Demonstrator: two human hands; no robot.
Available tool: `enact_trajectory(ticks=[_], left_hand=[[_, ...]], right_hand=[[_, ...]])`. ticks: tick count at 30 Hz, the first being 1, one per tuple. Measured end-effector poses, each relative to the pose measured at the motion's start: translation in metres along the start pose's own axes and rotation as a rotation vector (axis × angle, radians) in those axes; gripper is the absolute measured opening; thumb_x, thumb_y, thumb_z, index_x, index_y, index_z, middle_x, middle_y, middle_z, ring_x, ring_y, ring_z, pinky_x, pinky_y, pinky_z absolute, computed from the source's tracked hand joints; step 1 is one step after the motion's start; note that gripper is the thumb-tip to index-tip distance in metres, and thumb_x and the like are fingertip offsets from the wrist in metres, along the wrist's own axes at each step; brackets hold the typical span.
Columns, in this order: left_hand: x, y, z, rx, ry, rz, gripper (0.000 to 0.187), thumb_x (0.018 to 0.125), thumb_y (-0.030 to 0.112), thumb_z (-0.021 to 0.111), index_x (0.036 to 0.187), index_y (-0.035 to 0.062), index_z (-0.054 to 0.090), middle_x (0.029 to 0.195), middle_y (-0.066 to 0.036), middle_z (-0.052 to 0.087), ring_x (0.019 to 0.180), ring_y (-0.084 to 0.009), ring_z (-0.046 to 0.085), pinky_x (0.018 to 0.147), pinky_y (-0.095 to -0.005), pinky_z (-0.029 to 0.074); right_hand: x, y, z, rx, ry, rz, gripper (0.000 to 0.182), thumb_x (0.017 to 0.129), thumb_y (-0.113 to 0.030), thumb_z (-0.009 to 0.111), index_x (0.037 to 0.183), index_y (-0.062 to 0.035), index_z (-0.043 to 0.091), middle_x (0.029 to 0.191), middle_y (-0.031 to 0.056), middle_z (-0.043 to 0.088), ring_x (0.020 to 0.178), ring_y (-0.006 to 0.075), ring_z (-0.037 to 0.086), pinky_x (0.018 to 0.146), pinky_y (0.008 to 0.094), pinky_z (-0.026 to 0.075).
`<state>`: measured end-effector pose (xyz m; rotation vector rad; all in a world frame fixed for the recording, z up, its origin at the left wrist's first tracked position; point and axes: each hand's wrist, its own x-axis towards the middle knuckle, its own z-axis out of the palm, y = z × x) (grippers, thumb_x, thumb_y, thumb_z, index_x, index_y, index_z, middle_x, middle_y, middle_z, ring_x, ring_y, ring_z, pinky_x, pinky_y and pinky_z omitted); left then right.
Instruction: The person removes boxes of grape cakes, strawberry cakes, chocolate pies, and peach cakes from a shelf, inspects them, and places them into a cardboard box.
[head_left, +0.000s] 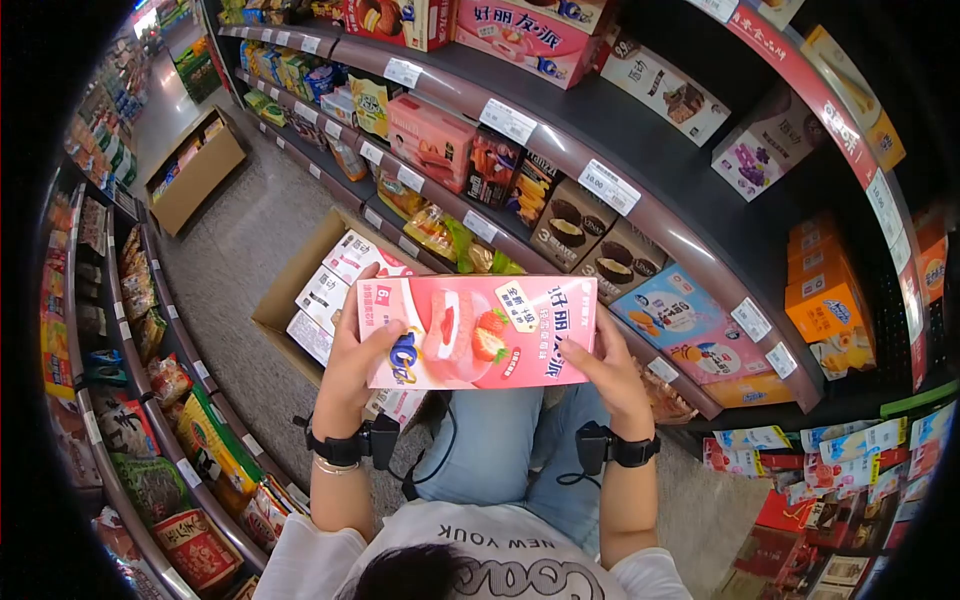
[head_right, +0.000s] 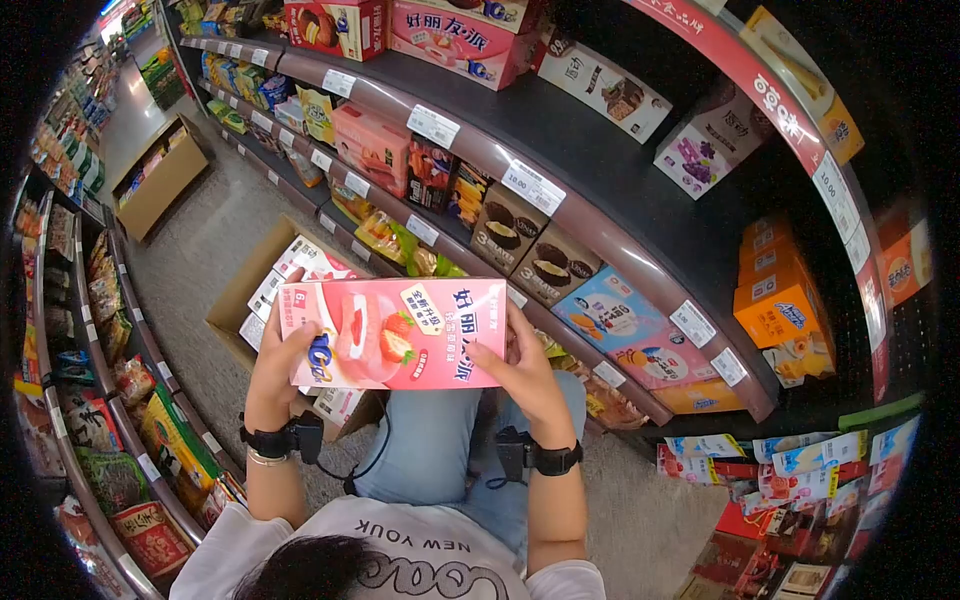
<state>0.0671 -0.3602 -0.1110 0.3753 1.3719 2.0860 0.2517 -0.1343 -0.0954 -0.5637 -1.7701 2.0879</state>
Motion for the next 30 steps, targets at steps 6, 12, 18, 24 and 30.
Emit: enact_trajectory(ticks=[6, 12, 18, 24, 30], left_hand=[[-0.008, -0.007, -0.002, -0.078, 0.019, -0.021, 0.075, 0.083, 0.006, 0.063, 0.146, 0.0044, 0.023, 0.132, -0.013, 0.047, 0.116, -0.0195, 0.051, 0.098, -0.0323, 0.042], [-0.007, -0.005, -0.009, -0.120, 0.084, -0.140, 0.072, 0.087, 0.010, 0.058, 0.147, 0.0059, 0.020, 0.132, -0.012, 0.048, 0.113, -0.0180, 0.054, 0.094, -0.0311, 0.045], [-0.002, -0.009, -0.017, -0.276, 0.014, -0.263, 0.065, 0.087, 0.012, 0.055, 0.144, 0.0066, 0.025, 0.128, -0.011, 0.052, 0.108, -0.0172, 0.059, 0.089, -0.0312, 0.050], [-0.004, -0.012, 0.000, -0.218, 0.046, -0.142, 0.074, 0.078, 0.004, 0.065, 0.142, 0.0054, 0.028, 0.127, -0.010, 0.051, 0.114, -0.0190, 0.054, 0.096, -0.0329, 0.046], [-0.007, -0.008, -0.003, 0.105, -0.110, 0.083, 0.085, 0.060, -0.002, 0.079, 0.135, 0.0038, 0.038, 0.126, -0.007, 0.051, 0.119, -0.0174, 0.048, 0.103, -0.0335, 0.037]], right_hand=[[0.002, 0.002, 0.004, -0.005, -0.023, -0.019, 0.074, 0.081, -0.011, 0.072, 0.141, 0.0016, 0.031, 0.122, 0.0114, 0.055, 0.107, 0.0156, 0.055, 0.092, 0.0304, 0.045], [0.001, -0.013, 0.012, 0.066, 0.013, 0.132, 0.076, 0.084, -0.015, 0.068, 0.145, -0.0028, 0.025, 0.127, 0.0135, 0.051, 0.101, 0.0142, 0.057, 0.064, 0.0221, 0.052], [0.012, -0.007, -0.002, -0.030, -0.087, -0.019, 0.081, 0.082, -0.022, 0.071, 0.146, -0.0047, 0.025, 0.137, 0.0135, 0.043, 0.106, 0.0139, 0.053, 0.063, 0.0215, 0.050], [0.028, 0.002, 0.005, -0.099, 0.031, -0.215, 0.075, 0.082, -0.025, 0.071, 0.142, -0.0028, 0.032, 0.134, 0.0113, 0.045, 0.117, 0.0171, 0.048, 0.099, 0.0317, 0.038], [0.034, 0.021, 0.000, -0.115, 0.075, -0.160, 0.064, 0.088, -0.024, 0.065, 0.140, -0.0029, 0.033, 0.130, 0.0088, 0.047, 0.119, 0.0177, 0.046, 0.101, 0.0328, 0.036]])
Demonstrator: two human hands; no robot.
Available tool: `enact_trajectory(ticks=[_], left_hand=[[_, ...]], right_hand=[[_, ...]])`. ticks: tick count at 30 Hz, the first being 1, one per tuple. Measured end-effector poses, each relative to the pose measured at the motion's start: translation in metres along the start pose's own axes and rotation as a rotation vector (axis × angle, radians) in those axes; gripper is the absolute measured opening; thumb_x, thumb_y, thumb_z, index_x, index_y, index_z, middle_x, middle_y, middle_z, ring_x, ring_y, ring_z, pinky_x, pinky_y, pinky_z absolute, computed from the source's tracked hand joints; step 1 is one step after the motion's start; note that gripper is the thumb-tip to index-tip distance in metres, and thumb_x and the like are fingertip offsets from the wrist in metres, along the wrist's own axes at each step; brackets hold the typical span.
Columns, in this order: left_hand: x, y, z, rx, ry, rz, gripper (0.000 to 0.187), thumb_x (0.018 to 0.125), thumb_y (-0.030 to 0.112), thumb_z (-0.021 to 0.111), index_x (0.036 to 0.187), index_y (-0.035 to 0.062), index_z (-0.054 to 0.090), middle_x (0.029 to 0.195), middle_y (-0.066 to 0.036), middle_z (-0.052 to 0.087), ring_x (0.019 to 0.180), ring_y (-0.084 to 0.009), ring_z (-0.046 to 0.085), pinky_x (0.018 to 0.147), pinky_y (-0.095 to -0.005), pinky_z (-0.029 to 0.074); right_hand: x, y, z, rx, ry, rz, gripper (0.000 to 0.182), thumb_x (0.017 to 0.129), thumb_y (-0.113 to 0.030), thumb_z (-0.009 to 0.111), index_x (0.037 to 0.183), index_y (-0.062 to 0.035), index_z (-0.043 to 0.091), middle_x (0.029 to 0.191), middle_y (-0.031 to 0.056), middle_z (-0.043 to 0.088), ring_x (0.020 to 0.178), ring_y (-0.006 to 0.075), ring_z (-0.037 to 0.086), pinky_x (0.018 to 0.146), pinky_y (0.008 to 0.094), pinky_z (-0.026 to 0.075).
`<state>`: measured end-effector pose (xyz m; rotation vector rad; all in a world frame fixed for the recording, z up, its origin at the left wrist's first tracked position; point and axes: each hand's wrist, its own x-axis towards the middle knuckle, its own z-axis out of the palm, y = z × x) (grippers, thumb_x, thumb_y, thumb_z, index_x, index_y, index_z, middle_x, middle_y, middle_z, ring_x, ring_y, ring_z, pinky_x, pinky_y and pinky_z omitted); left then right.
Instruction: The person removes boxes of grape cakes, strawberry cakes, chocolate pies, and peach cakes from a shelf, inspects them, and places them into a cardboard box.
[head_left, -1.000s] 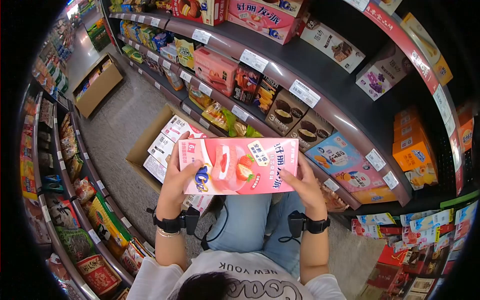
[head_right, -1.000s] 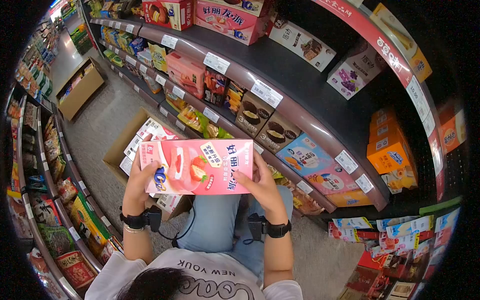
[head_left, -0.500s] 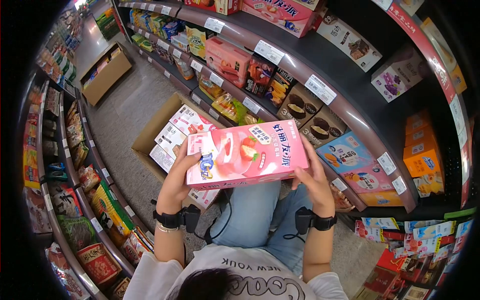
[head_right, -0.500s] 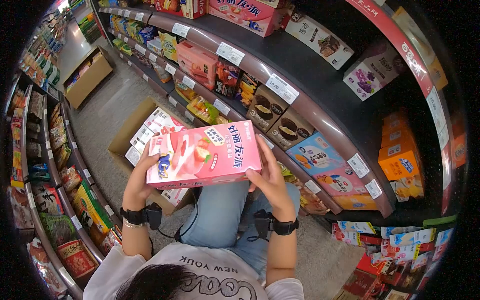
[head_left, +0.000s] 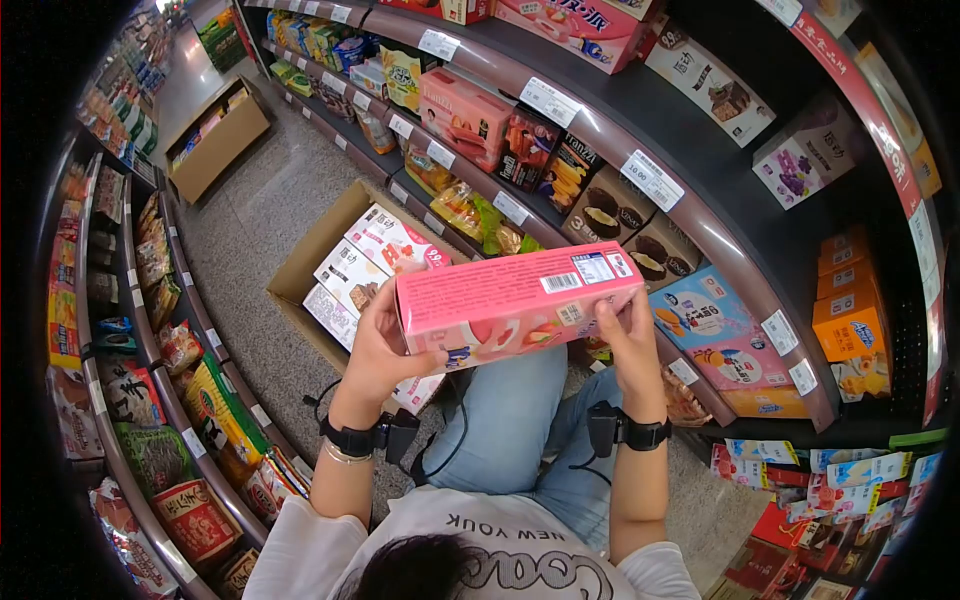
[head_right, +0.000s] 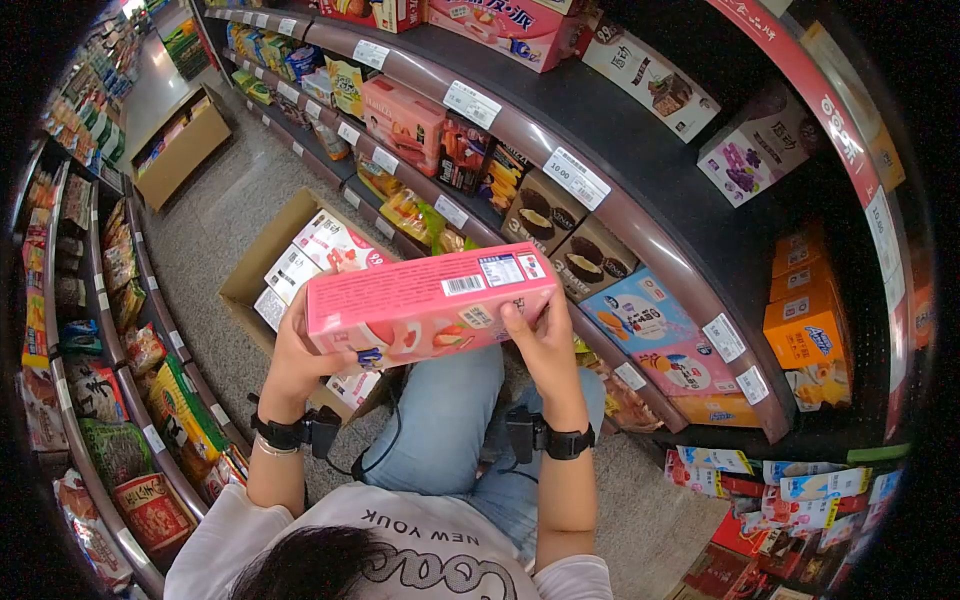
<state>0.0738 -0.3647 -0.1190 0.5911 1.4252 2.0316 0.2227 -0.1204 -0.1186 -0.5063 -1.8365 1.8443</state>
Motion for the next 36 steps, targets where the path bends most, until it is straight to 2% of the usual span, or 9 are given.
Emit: enact_trajectory(ticks=[4, 7, 13, 16, 22, 25, 27, 31, 36], left_hand=[[-0.002, -0.005, -0.003, 0.111, -0.087, 0.064, 0.080, 0.058, -0.001, 0.081, 0.129, 0.0059, 0.044, 0.126, -0.009, 0.051, 0.123, -0.0191, 0.046, 0.106, -0.0351, 0.033], [0.003, -0.017, -0.002, 0.228, -0.175, 0.325, 0.073, 0.061, 0.003, 0.082, 0.126, 0.0096, 0.047, 0.133, -0.013, 0.046, 0.128, -0.0248, 0.042, 0.107, -0.0383, 0.032], [0.007, -0.022, 0.004, 0.349, -0.067, 0.387, 0.069, 0.066, 0.010, 0.084, 0.125, 0.0138, 0.048, 0.147, -0.017, 0.029, 0.136, -0.0302, 0.031, 0.110, -0.0420, 0.028], [0.010, -0.026, -0.002, 0.371, -0.058, 0.410, 0.070, 0.066, 0.009, 0.084, 0.126, 0.0143, 0.048, 0.147, -0.018, 0.029, 0.135, -0.0299, 0.033, 0.109, -0.0417, 0.030], [0.005, -0.022, -0.007, 0.222, -0.110, 0.325, 0.076, 0.064, 0.004, 0.084, 0.129, 0.0130, 0.045, 0.144, -0.016, 0.035, 0.129, -0.0262, 0.042, 0.106, -0.0373, 0.035], [-0.001, -0.013, -0.011, 0.294, -0.016, 0.182, 0.080, 0.069, 0.010, 0.082, 0.135, 0.0086, 0.039, 0.140, -0.014, 0.040, 0.124, -0.0231, 0.046, 0.104, -0.0370, 0.037], [-0.002, -0.012, -0.021, 0.190, 0.065, 0.030, 0.080, 0.074, 0.014, 0.079, 0.139, 0.0061, 0.033, 0.136, -0.012, 0.043, 0.121, -0.0212, 0.048, 0.103, -0.0367, 0.039], [0.001, -0.010, -0.049, 0.016, 0.149, -0.245, 0.078, 0.083, 0.022, 0.072, 0.143, 0.0058, 0.026, 0.131, -0.011, 0.049, 0.119, -0.0199, 0.050, 0.099, -0.0363, 0.042], [0.007, -0.011, -0.086, 0.025, 0.115, -0.378, 0.064, 0.087, 0.024, 0.067, 0.137, 0.0075, 0.032, 0.125, -0.007, 0.053, 0.113, -0.0176, 0.054, 0.093, -0.0361, 0.048]], right_hand=[[-0.004, 0.003, 0.001, 0.128, 0.062, -0.014, 0.063, 0.089, -0.025, 0.065, 0.139, -0.0037, 0.033, 0.130, 0.0082, 0.046, 0.119, 0.0171, 0.045, 0.101, 0.0329, 0.036], [-0.001, -0.006, 0.008, 0.215, 0.136, 0.000, 0.061, 0.089, -0.022, 0.065, 0.138, -0.0040, 0.034, 0.130, 0.0082, 0.045, 0.118, 0.0170, 0.046, 0.102, 0.0335, 0.035], [0.001, -0.010, 0.012, 0.139, 0.206, -0.147, 0.060, 0.086, -0.016, 0.066, 0.136, -0.0026, 0.035, 0.126, 0.0081, 0.047, 0.116, 0.0168, 0.048, 0.101, 0.0325, 0.036], [0.000, -0.012, 0.016, 0.142, 0.227, -0.150, 0.059, 0.086, -0.014, 0.067, 0.135, -0.0017, 0.037, 0.126, 0.0085, 0.048, 0.116, 0.0167, 0.048, 0.101, 0.0326, 0.036], [0.002, -0.007, 0.020, 0.106, 0.216, -0.149, 0.058, 0.086, -0.013, 0.066, 0.136, -0.0016, 0.037, 0.126, 0.0088, 0.048, 0.116, 0.0171, 0.048, 0.101, 0.0328, 0.036], [0.007, -0.003, 0.025, 0.104, 0.160, -0.087, 0.059, 0.087, -0.014, 0.065, 0.137, -0.0021, 0.037, 0.128, 0.0091, 0.048, 0.116, 0.0175, 0.048, 0.101, 0.0327, 0.036], [0.014, -0.001, 0.027, -0.036, 0.039, -0.119, 0.059, 0.086, -0.015, 0.066, 0.137, -0.0016, 0.038, 0.128, 0.0101, 0.049, 0.117, 0.0175, 0.047, 0.100, 0.0316, 0.037], [0.025, 0.012, 0.046, -0.057, -0.055, -0.046, 0.060, 0.085, -0.015, 0.067, 0.136, -0.0003, 0.038, 0.127, 0.0121, 0.052, 0.115, 0.0182, 0.051, 0.097, 0.0312, 0.039], [0.047, 0.049, 0.071, -0.106, -0.145, -0.057, 0.064, 0.082, -0.013, 0.070, 0.134, 0.0010, 0.036, 0.126, 0.0162, 0.053, 0.116, 0.0197, 0.052, 0.096, 0.0321, 0.041]])
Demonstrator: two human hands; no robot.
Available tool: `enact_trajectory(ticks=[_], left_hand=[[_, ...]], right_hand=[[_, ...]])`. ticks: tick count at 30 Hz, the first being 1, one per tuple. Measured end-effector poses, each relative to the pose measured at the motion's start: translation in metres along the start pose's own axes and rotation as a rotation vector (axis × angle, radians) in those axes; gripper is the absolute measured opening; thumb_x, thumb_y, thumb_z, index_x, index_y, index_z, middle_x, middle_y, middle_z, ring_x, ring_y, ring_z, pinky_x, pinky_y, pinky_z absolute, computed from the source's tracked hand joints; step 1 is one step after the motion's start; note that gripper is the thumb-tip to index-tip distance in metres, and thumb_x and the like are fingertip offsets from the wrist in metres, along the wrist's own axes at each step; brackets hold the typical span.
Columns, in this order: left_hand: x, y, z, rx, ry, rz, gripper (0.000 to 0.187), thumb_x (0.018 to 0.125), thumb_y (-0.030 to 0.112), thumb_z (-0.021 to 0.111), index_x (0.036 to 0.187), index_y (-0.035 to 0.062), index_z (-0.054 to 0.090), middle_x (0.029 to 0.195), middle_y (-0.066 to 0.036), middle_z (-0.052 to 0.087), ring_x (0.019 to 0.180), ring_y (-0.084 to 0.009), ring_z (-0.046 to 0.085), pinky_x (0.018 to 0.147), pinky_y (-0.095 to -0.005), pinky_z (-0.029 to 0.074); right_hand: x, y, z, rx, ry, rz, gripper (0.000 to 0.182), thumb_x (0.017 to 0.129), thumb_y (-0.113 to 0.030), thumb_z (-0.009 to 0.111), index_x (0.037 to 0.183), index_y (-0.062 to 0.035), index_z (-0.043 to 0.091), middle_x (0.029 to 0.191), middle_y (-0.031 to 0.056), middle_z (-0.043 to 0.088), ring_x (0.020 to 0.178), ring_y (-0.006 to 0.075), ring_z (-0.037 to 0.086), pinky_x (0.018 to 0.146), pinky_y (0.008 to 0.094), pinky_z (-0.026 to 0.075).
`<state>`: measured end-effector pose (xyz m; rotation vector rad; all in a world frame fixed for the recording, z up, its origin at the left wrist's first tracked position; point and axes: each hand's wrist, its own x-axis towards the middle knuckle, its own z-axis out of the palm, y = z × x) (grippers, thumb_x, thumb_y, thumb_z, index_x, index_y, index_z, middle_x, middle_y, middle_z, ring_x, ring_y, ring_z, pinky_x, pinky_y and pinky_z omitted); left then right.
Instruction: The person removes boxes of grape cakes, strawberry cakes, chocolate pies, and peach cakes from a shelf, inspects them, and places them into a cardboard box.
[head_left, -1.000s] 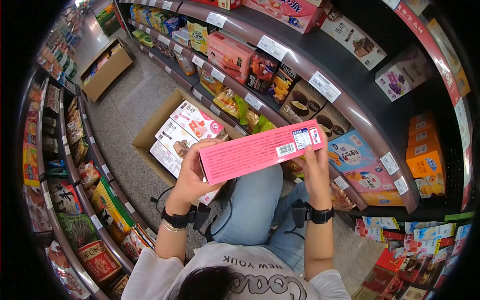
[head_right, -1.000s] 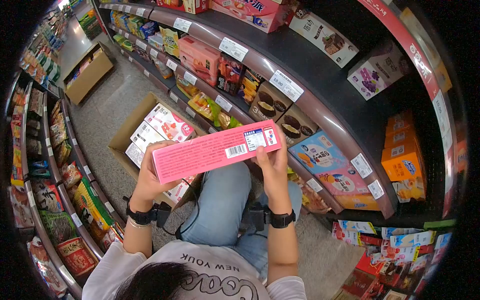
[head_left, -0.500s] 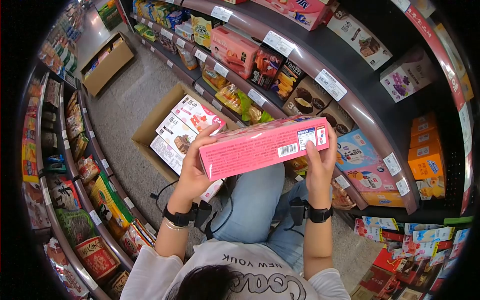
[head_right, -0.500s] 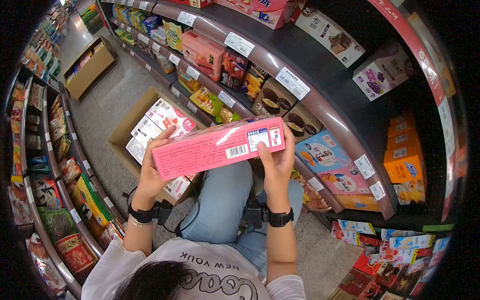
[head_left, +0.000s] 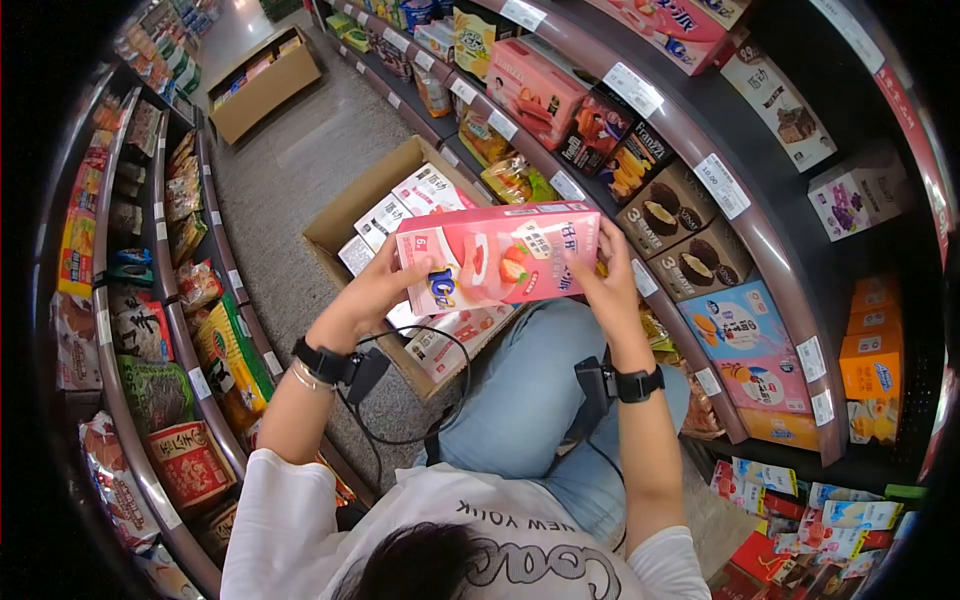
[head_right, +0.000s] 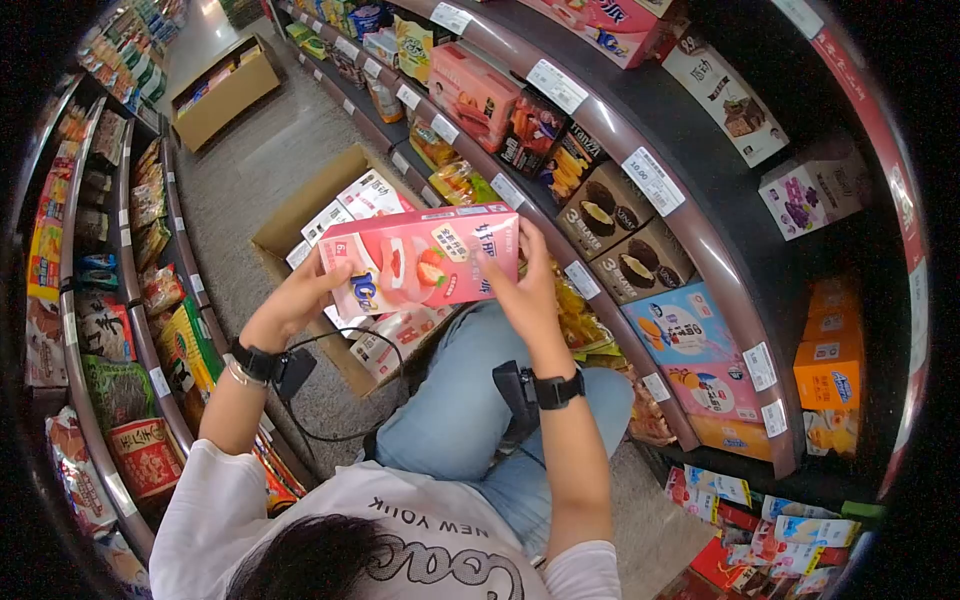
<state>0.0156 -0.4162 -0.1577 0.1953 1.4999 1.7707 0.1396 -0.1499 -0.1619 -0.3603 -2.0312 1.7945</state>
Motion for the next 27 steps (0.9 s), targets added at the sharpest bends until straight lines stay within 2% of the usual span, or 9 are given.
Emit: enact_trajectory(ticks=[3, 7, 8, 11, 12, 15, 19, 24, 27], left_hand=[[0.013, -0.020, -0.033, 0.036, -0.052, -0.128, 0.059, 0.089, 0.028, 0.064, 0.137, 0.0100, 0.036, 0.126, -0.004, 0.053, 0.113, -0.0175, 0.055, 0.094, -0.0375, 0.048], [0.020, -0.055, -0.055, -0.049, -0.103, -0.340, 0.051, 0.091, 0.026, 0.062, 0.134, 0.0099, 0.042, 0.126, -0.006, 0.055, 0.114, -0.0206, 0.055, 0.095, -0.0382, 0.048], [0.023, -0.071, -0.058, -0.089, -0.063, -0.372, 0.054, 0.090, 0.030, 0.062, 0.135, 0.0107, 0.040, 0.118, -0.007, 0.059, 0.107, -0.0227, 0.059, 0.091, -0.0408, 0.051], [0.024, -0.081, -0.054, -0.240, -0.092, -0.483, 0.063, 0.089, 0.031, 0.064, 0.139, 0.0118, 0.032, 0.121, -0.010, 0.055, 0.107, -0.0261, 0.060, 0.087, -0.0480, 0.053], [0.022, -0.082, -0.048, -0.255, 0.036, -0.463, 0.073, 0.087, 0.029, 0.067, 0.142, 0.0127, 0.022, 0.125, -0.013, 0.050, 0.107, -0.0290, 0.059, 0.082, -0.0552, 0.054], [0.019, -0.072, -0.046, -0.148, 0.069, -0.586, 0.066, 0.090, 0.026, 0.063, 0.141, 0.0140, 0.024, 0.127, -0.011, 0.052, 0.108, -0.0289, 0.059, 0.085, -0.0542, 0.053], [0.035, -0.092, -0.067, -0.131, -0.074, -0.680, 0.063, 0.088, 0.019, 0.066, 0.137, 0.0063, 0.030, 0.125, -0.012, 0.053, 0.107, -0.0298, 0.060, 0.084, -0.0522, 0.054], [0.059, -0.107, -0.078, 0.019, -0.097, -0.751, 0.071, 0.087, 0.009, 0.066, 0.143, 0.0042, 0.024, 0.123, -0.012, 0.054, 0.100, -0.0234, 0.062, 0.083, -0.0403, 0.056], [0.059, -0.104, -0.068, 0.063, -0.083, -0.763, 0.073, 0.086, 0.010, 0.067, 0.143, 0.0042, 0.023, 0.120, -0.012, 0.056, 0.100, -0.0230, 0.061, 0.083, -0.0398, 0.056]], right_hand=[[0.009, 0.023, 0.015, -0.082, -0.029, -0.039, 0.064, 0.080, -0.013, 0.070, 0.133, 0.0012, 0.037, 0.125, 0.0164, 0.054, 0.116, 0.0206, 0.052, 0.096, 0.0321, 0.041], [0.016, 0.037, 0.036, -0.172, -0.070, -0.061, 0.063, 0.076, -0.016, 0.071, 0.131, -0.0021, 0.042, 0.114, 0.0151, 0.060, 0.106, 0.0284, 0.056, 0.091, 0.0367, 0.043], [0.014, 0.036, 0.042, -0.384, 0.001, -0.115, 0.063, 0.075, -0.018, 0.072, 0.129, -0.0031, 0.044, 0.111, 0.0173, 0.061, 0.102, 0.0333, 0.056, 0.090, 0.0415, 0.041], [0.018, 0.044, 0.046, -0.531, -0.013, -0.263, 0.064, 0.074, -0.021, 0.072, 0.129, -0.0031, 0.044, 0.113, 0.0199, 0.060, 0.101, 0.0364, 0.055, 0.092, 0.0436, 0.039], [0.018, 0.048, 0.047, -0.532, -0.028, -0.229, 0.064, 0.074, -0.021, 0.072, 0.130, -0.0032, 0.044, 0.114, 0.0203, 0.059, 0.101, 0.0369, 0.055, 0.092, 0.0436, 0.039], [0.012, 0.059, 0.050, -0.541, -0.080, -0.147, 0.065, 0.074, -0.022, 0.071, 0.130, -0.0031, 0.044, 0.116, 0.0210, 0.058, 0.101, 0.0386, 0.054, 0.092, 0.0438, 0.040], [0.003, 0.059, 0.059, -0.608, -0.119, -0.095, 0.065, 0.074, -0.022, 0.070, 0.130, -0.0019, 0.043, 0.119, 0.0196, 0.057, 0.100, 0.0410, 0.053, 0.092, 0.0442, 0.041], [0.009, 0.063, 0.067, -0.684, -0.131, -0.133, 0.066, 0.073, -0.023, 0.068, 0.131, -0.0014, 0.043, 0.121, 0.0181, 0.057, 0.098, 0.0417, 0.053, 0.090, 0.0456, 0.042], [0.011, 0.061, 0.067, -0.717, -0.156, -0.132, 0.066, 0.073, -0.024, 0.068, 0.131, -0.0015, 0.043, 0.122, 0.0184, 0.056, 0.100, 0.0410, 0.053, 0.089, 0.0459, 0.043]])
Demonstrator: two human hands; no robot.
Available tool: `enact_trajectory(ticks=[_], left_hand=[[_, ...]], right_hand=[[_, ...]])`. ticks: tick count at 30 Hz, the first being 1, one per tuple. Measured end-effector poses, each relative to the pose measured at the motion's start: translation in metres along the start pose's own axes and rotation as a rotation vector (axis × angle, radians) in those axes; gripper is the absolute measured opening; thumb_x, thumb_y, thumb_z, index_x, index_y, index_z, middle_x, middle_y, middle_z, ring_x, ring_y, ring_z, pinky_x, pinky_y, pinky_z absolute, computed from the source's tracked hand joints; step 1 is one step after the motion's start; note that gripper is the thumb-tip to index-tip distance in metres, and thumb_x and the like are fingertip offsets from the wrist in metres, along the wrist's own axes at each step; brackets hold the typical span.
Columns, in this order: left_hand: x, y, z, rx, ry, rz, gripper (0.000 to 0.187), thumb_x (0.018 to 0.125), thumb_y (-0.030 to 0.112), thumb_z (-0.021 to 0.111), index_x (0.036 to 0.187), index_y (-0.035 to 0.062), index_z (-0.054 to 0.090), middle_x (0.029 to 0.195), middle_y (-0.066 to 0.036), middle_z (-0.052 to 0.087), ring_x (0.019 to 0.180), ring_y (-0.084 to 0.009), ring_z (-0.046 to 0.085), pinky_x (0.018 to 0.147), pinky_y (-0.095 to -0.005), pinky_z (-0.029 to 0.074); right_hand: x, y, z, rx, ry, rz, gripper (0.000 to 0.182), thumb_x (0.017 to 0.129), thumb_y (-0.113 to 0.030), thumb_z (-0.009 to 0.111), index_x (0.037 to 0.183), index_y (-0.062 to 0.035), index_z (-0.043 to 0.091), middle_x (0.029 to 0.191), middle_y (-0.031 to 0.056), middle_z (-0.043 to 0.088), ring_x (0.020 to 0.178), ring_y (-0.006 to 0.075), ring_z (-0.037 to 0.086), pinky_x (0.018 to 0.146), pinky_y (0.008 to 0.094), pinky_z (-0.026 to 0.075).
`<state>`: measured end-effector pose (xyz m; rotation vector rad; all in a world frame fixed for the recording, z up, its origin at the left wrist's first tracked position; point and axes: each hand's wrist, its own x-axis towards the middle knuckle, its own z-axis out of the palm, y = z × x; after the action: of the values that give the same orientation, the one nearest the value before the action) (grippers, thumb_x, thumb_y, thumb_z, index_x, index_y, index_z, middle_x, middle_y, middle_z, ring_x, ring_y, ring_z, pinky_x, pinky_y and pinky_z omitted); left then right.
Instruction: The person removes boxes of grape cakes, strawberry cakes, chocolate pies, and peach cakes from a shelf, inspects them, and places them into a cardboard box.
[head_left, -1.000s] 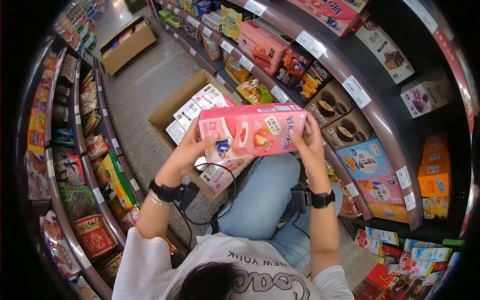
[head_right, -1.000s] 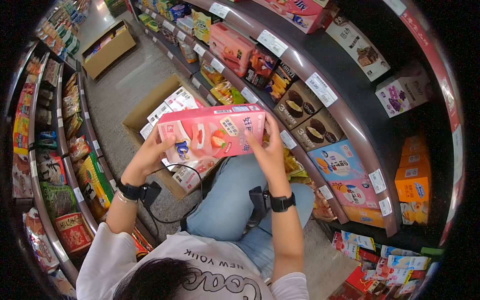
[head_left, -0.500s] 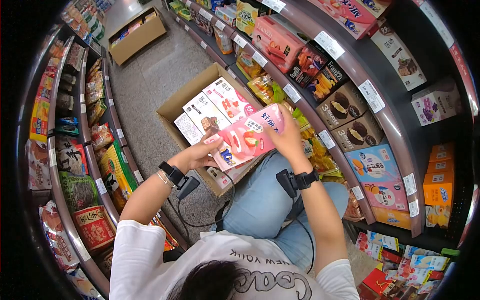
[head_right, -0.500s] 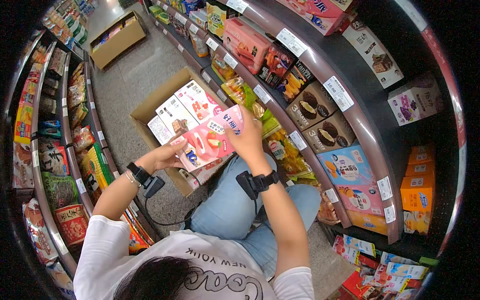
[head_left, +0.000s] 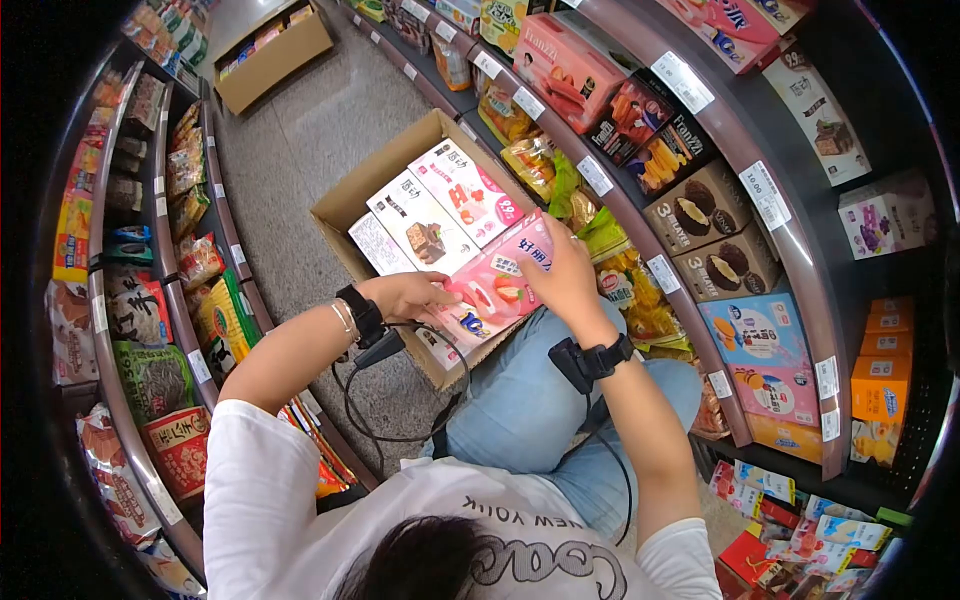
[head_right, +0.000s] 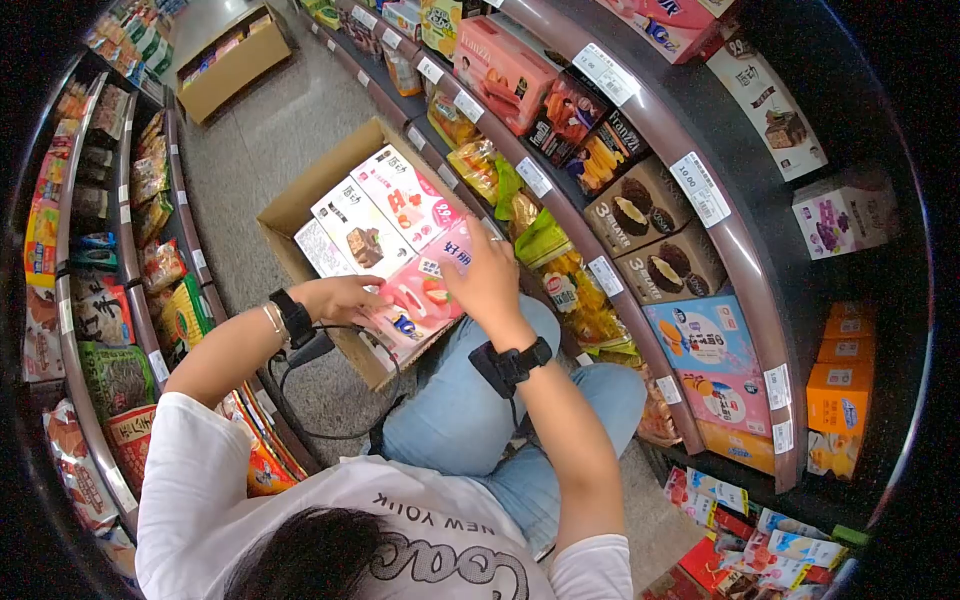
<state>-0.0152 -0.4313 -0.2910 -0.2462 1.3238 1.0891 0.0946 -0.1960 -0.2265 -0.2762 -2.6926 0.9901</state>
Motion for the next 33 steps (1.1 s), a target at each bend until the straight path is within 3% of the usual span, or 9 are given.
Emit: enact_trajectory(ticks=[4, 8, 10, 14, 20, 26, 29, 32, 33], left_hand=[[-0.001, -0.005, 0.005, 0.021, -0.061, -0.070, 0.071, 0.084, 0.012, 0.070, 0.141, 0.0034, 0.027, 0.116, -0.013, 0.058, 0.100, -0.0231, 0.061, 0.084, -0.0378, 0.056], [0.007, -0.013, -0.008, 0.214, -0.136, -0.155, 0.050, 0.091, 0.024, 0.061, 0.134, 0.0082, 0.039, 0.109, -0.006, 0.064, 0.091, -0.0163, 0.064, 0.073, -0.0337, 0.056], [0.013, -0.018, -0.020, 0.351, -0.164, -0.233, 0.040, 0.092, 0.035, 0.057, 0.123, 0.0112, 0.049, 0.105, -0.005, 0.066, 0.086, -0.0160, 0.065, 0.070, -0.0333, 0.055], [0.006, -0.012, -0.019, 0.498, -0.177, -0.279, 0.039, 0.092, 0.045, 0.053, 0.113, 0.0122, 0.057, 0.102, -0.004, 0.067, 0.082, -0.0148, 0.065, 0.070, -0.0307, 0.054], [-0.007, -0.004, -0.004, 0.385, -0.134, -0.158, 0.045, 0.092, 0.036, 0.058, 0.126, 0.0078, 0.047, 0.111, -0.006, 0.064, 0.092, -0.0186, 0.064, 0.073, -0.0346, 0.054], [-0.007, 0.003, -0.009, 0.396, -0.220, -0.183, 0.064, 0.090, 0.032, 0.063, 0.138, 0.0044, 0.032, 0.127, -0.010, 0.053, 0.110, -0.0191, 0.055, 0.087, -0.0383, 0.049], [0.006, -0.003, -0.017, 0.342, -0.258, -0.206, 0.066, 0.089, 0.032, 0.065, 0.138, 0.0040, 0.032, 0.127, -0.011, 0.053, 0.112, -0.0193, 0.053, 0.091, -0.0391, 0.047], [-0.001, 0.003, -0.011, 0.440, -0.208, -0.207, 0.063, 0.091, 0.035, 0.061, 0.139, 0.0091, 0.031, 0.120, -0.006, 0.057, 0.099, -0.0097, 0.057, 0.076, -0.0254, 0.048], [0.005, -0.003, -0.015, 0.404, -0.233, -0.168, 0.065, 0.090, 0.035, 0.063, 0.139, 0.0080, 0.030, 0.121, -0.007, 0.057, 0.101, -0.0110, 0.057, 0.078, -0.0264, 0.049]], right_hand=[[0.001, -0.005, 0.002, -0.049, -0.109, 0.049, 0.068, 0.073, -0.026, 0.068, 0.132, -0.0013, 0.042, 0.121, 0.0188, 0.057, 0.102, 0.0410, 0.053, 0.089, 0.0461, 0.044], [0.000, 0.000, 0.017, -0.114, -0.122, 0.014, 0.072, 0.074, -0.030, 0.068, 0.131, 0.0033, 0.041, 0.118, 0.0220, 0.057, 0.101, 0.0408, 0.055, 0.090, 0.0455, 0.043], [0.004, 0.005, 0.024, -0.095, -0.225, 0.034, 0.074, 0.074, -0.031, 0.068, 0.131, 0.0069, 0.040, 0.116, 0.0243, 0.057, 0.102, 0.0403, 0.055, 0.092, 0.0447, 0.042], [0.008, 0.011, 0.033, -0.125, -0.305, 0.051, 0.078, 0.074, -0.033, 0.068, 0.130, 0.0119, 0.038, 0.116, 0.0281, 0.056, 0.103, 0.0398, 0.056, 0.095, 0.0432, 0.040], [0.015, 0.002, 0.024, -0.220, -0.301, 0.081, 0.078, 0.075, -0.035, 0.068, 0.131, 0.0119, 0.038, 0.119, 0.0280, 0.055, 0.108, 0.0391, 0.054, 0.097, 0.0430, 0.038], [0.016, 0.000, 0.027, -0.260, -0.325, 0.065, 0.079, 0.077, -0.036, 0.067, 0.133, 0.0109, 0.037, 0.121, 0.0269, 0.053, 0.105, 0.0413, 0.052, 0.093, 0.0428, 0.042], [0.016, -0.003, 0.027, -0.282, -0.329, 0.063, 0.080, 0.077, -0.037, 0.067, 0.133, 0.0101, 0.037, 0.122, 0.0254, 0.053, 0.103, 0.0421, 0.051, 0.091, 0.0428, 0.044], [0.015, -0.011, 0.021, -0.273, -0.311, 0.079, 0.079, 0.077, -0.037, 0.067, 0.134, 0.0095, 0.037, 0.123, 0.0244, 0.053, 0.104, 0.0424, 0.051, 0.090, 0.0436, 0.045], [0.015, -0.013, 0.019, -0.273, -0.318, 0.079, 0.079, 0.077, -0.037, 0.067, 0.134, 0.0094, 0.037, 0.124, 0.0243, 0.052, 0.105, 0.0425, 0.050, 0.089, 0.0442, 0.046]])
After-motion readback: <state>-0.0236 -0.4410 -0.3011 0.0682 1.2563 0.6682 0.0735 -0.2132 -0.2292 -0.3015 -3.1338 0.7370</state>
